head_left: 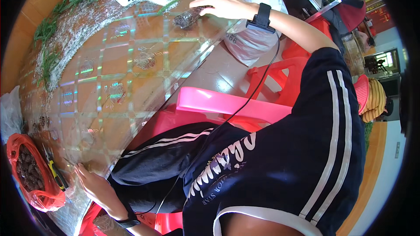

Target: Trimming small green plant branches using pliers and placing them into containers or bags.

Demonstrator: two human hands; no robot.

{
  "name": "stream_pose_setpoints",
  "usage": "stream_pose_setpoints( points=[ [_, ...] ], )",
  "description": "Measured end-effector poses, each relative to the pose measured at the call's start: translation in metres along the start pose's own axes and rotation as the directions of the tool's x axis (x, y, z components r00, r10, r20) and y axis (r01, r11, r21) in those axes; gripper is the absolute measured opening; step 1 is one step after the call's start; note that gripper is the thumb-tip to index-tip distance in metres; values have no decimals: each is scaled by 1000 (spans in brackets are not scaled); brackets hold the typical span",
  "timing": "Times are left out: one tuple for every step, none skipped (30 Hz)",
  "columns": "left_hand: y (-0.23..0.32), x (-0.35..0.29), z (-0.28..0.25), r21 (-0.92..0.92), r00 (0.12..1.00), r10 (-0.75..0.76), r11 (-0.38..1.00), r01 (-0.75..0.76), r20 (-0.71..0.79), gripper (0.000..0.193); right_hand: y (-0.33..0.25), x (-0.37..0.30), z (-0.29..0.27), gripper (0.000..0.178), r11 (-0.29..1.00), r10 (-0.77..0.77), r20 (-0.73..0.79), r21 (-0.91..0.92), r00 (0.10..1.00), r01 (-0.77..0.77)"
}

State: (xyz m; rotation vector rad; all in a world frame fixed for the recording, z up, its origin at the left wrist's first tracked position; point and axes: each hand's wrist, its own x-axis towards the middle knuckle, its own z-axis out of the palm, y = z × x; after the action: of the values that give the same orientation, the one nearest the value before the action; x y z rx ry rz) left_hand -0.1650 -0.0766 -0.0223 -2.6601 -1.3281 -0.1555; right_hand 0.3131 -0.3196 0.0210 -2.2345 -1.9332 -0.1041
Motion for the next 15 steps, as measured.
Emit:
stream_pose_setpoints(
  points=[
    [0,0,0,-2,1000,4,1000,-4,-1,36,0,-4,0,30,1000,-25,-2,-1,1000,25],
    [1,1,0,2,1000,-8,1000,8,9,36,-1,-7,0,30,999,-50,-5,-3,999,50],
    [2,2,-1,4,1000,-20,1000,20,18,36,-1,-10,-1,30,997,-76,-8,-6,997,76],
    [2,3,-1,7,999,-33,999,33,26,36,-1,-13,-3,30,997,-74,-8,-9,997,74],
    [2,3,-1,5,999,-33,999,33,24,36,-1,-17,-6,30,995,-92,-23,-39,995,91],
    [1,3,0,0,1000,-17,1000,17,10,36,0,-21,-9,30,992,-112,-37,-70,993,109],
    [1,2,1,-4,1000,-2,1000,1,-5,36,0,-25,-12,30,987,-133,-50,-101,990,127],
    [1,0,1,-5,1000,10,1000,-10,-16,36,-1,-31,-15,30,986,-138,-50,-100,989,132],
    [1,-1,1,-4,1000,5,1000,-5,-15,36,-3,-39,-19,30,992,-63,-4,-112,998,62],
    [1,0,1,-2,1000,0,1000,0,-11,36,-8,-47,-21,29,992,16,39,-126,999,-11],
    [1,1,1,0,1000,-5,1000,5,-6,36,-11,-52,-21,29,986,97,81,-143,992,-84],
    [1,1,1,2,1000,-9,1000,9,-1,36,-12,-54,-18,29,986,96,80,-142,992,-84],
    [2,2,0,0,1000,-9,1000,9,-2,36,-12,-57,-15,29,985,99,-4,-143,995,-98],
    [3,2,-2,-6,1000,-14,1000,14,4,35,-11,-60,-11,29,983,101,-88,-143,991,-113],
    [4,2,-4,-11,1000,-20,1000,20,10,35,-10,-62,-9,30,982,102,-172,-141,980,-127]
  ],
)
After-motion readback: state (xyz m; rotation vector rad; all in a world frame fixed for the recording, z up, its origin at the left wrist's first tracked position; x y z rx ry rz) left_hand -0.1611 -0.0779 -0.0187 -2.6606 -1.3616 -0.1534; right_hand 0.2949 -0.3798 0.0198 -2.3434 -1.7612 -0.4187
